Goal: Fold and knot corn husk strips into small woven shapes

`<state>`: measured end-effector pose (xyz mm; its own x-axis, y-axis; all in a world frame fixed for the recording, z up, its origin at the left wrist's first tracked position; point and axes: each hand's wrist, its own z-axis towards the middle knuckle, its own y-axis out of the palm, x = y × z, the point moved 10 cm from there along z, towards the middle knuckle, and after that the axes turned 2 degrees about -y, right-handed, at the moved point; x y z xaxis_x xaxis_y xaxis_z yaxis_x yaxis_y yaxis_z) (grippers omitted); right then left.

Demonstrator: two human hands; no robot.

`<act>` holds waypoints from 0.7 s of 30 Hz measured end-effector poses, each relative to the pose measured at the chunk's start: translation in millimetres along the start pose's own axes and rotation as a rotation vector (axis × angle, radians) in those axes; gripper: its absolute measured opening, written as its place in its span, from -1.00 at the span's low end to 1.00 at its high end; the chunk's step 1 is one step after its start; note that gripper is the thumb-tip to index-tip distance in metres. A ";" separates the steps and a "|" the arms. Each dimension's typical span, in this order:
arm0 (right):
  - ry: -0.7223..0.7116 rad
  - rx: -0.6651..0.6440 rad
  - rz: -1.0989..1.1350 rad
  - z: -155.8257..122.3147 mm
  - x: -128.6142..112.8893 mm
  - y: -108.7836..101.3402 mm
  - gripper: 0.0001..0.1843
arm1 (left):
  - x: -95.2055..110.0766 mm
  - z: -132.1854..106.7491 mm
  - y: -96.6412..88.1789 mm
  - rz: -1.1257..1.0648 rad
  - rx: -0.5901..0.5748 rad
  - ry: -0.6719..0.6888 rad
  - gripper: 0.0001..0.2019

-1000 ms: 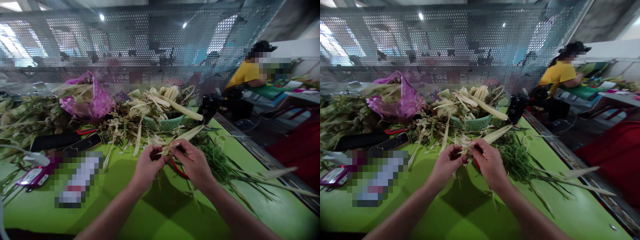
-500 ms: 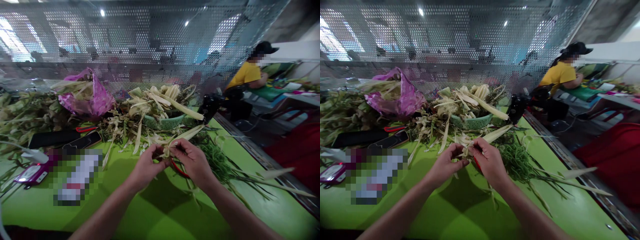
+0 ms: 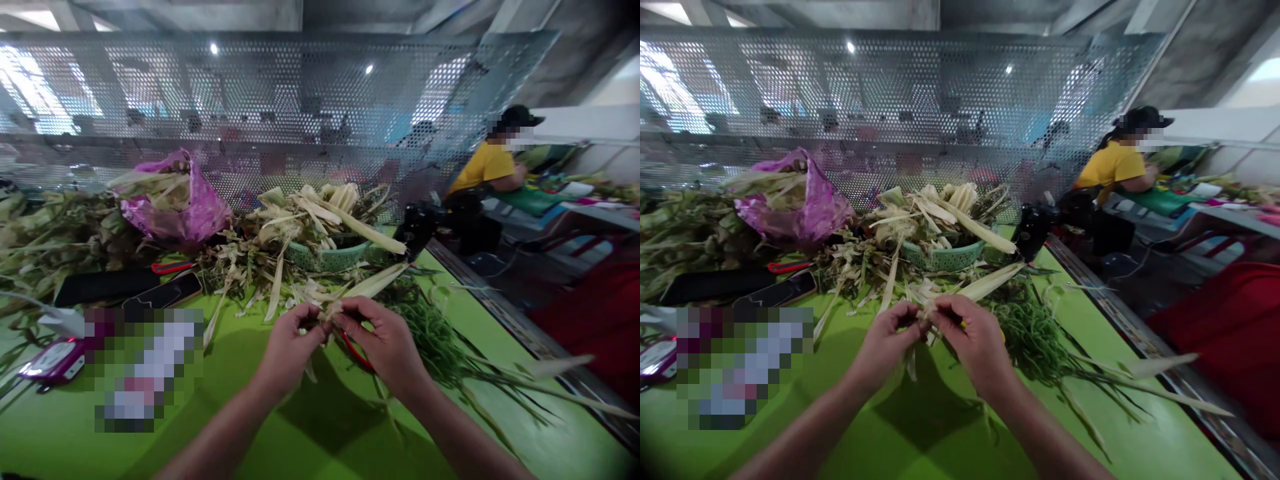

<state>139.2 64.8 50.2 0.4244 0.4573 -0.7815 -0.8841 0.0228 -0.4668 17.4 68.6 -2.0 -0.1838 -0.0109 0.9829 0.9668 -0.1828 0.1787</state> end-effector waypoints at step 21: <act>-0.014 -0.128 -0.103 -4.2 -2.5 6.6 -0.70 | -8.3 -3.4 2.6 -0.209 -0.002 -0.108 -0.80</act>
<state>133.2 60.1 47.3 0.5079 0.4709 -0.7214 -0.8036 -0.0426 -0.5936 20.8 64.8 -9.8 -0.3599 0.1323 0.9236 0.9092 -0.1722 0.3790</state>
